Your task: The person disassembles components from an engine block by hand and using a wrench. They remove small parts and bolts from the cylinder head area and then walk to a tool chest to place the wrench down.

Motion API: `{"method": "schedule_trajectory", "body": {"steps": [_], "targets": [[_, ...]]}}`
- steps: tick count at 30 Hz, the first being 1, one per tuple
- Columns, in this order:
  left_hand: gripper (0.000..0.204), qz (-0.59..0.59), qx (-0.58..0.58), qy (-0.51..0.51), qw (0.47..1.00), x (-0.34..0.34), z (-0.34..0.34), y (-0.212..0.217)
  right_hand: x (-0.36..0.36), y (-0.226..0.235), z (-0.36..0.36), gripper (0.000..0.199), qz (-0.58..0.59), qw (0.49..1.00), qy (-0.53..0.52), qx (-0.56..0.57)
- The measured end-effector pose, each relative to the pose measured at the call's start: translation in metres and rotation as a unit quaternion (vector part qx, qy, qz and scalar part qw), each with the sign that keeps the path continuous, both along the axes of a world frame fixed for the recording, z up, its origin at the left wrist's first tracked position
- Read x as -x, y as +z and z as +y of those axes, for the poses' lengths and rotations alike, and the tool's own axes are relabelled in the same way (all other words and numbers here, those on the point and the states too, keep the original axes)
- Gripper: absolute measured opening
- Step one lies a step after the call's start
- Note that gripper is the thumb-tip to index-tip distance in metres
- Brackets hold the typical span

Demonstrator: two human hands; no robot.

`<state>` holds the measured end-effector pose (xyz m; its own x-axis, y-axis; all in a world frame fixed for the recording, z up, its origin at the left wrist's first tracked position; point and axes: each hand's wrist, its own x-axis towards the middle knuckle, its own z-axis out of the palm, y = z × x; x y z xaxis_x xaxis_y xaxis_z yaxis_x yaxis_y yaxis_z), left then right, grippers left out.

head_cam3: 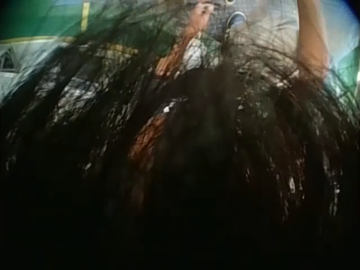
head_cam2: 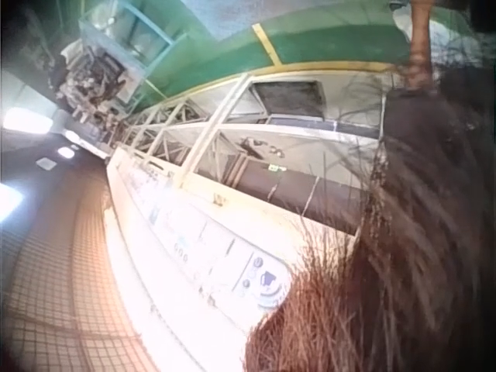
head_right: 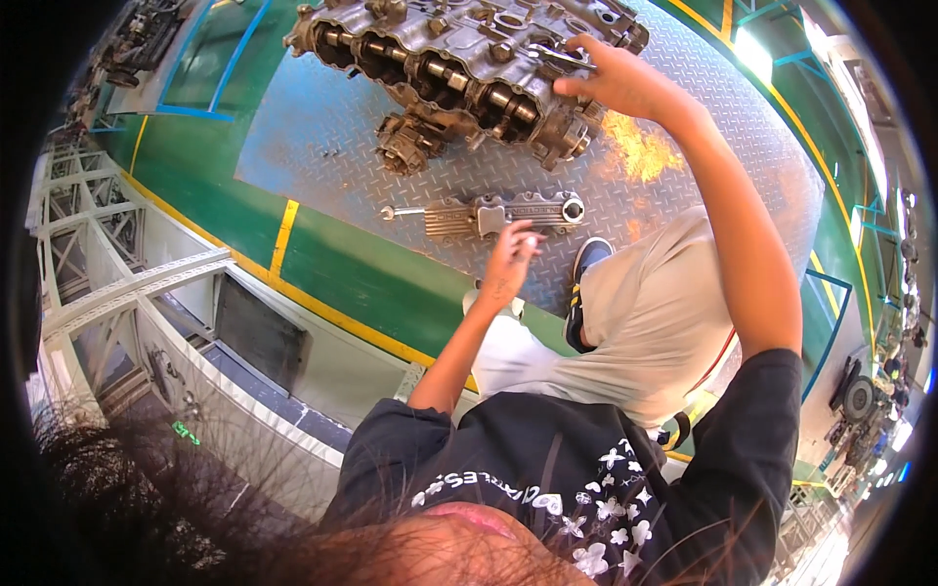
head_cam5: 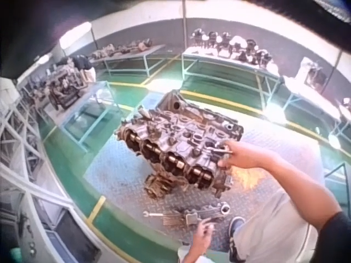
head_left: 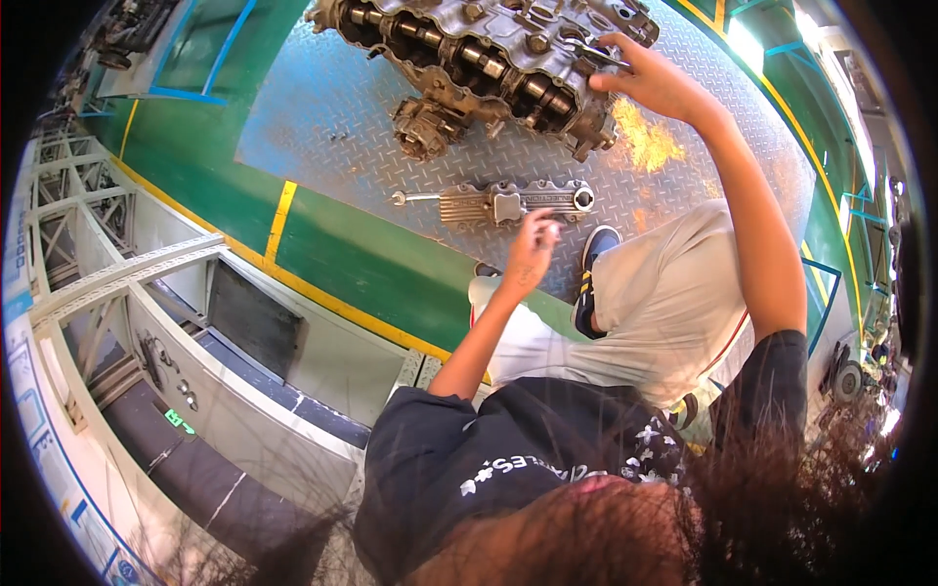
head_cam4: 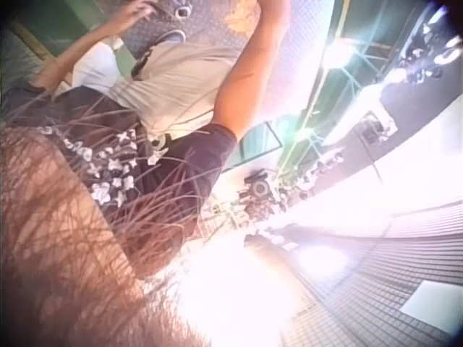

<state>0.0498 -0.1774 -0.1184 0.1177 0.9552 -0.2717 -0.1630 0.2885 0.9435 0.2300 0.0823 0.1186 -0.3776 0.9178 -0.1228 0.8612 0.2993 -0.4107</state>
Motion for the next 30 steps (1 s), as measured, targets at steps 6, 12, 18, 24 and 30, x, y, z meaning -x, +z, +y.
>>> {"method": "schedule_trajectory", "body": {"steps": [6,12,18,24,30], "targets": [[0.035,0.057,0.086,0.133,0.986,0.121,-0.065,-0.010,-0.012,-0.016,0.010,0.075,-0.008,0.998,0.027,0.048],[0.031,0.078,0.179,0.238,0.952,0.168,-0.123,-0.004,0.004,0.000,0.002,0.075,-0.038,0.996,0.042,0.073],[0.037,0.013,0.195,0.251,0.948,0.139,-0.144,0.013,0.021,-0.011,-0.036,0.045,-0.018,0.993,-0.078,-0.082],[0.032,-0.025,0.206,0.223,0.952,0.122,-0.152,0.043,0.020,-0.010,-0.049,0.031,-0.006,0.988,0.033,-0.151],[0.032,0.001,0.174,0.276,0.945,0.156,-0.174,0.044,0.006,0.012,-0.032,0.028,-0.123,0.967,0.155,-0.160]]}}
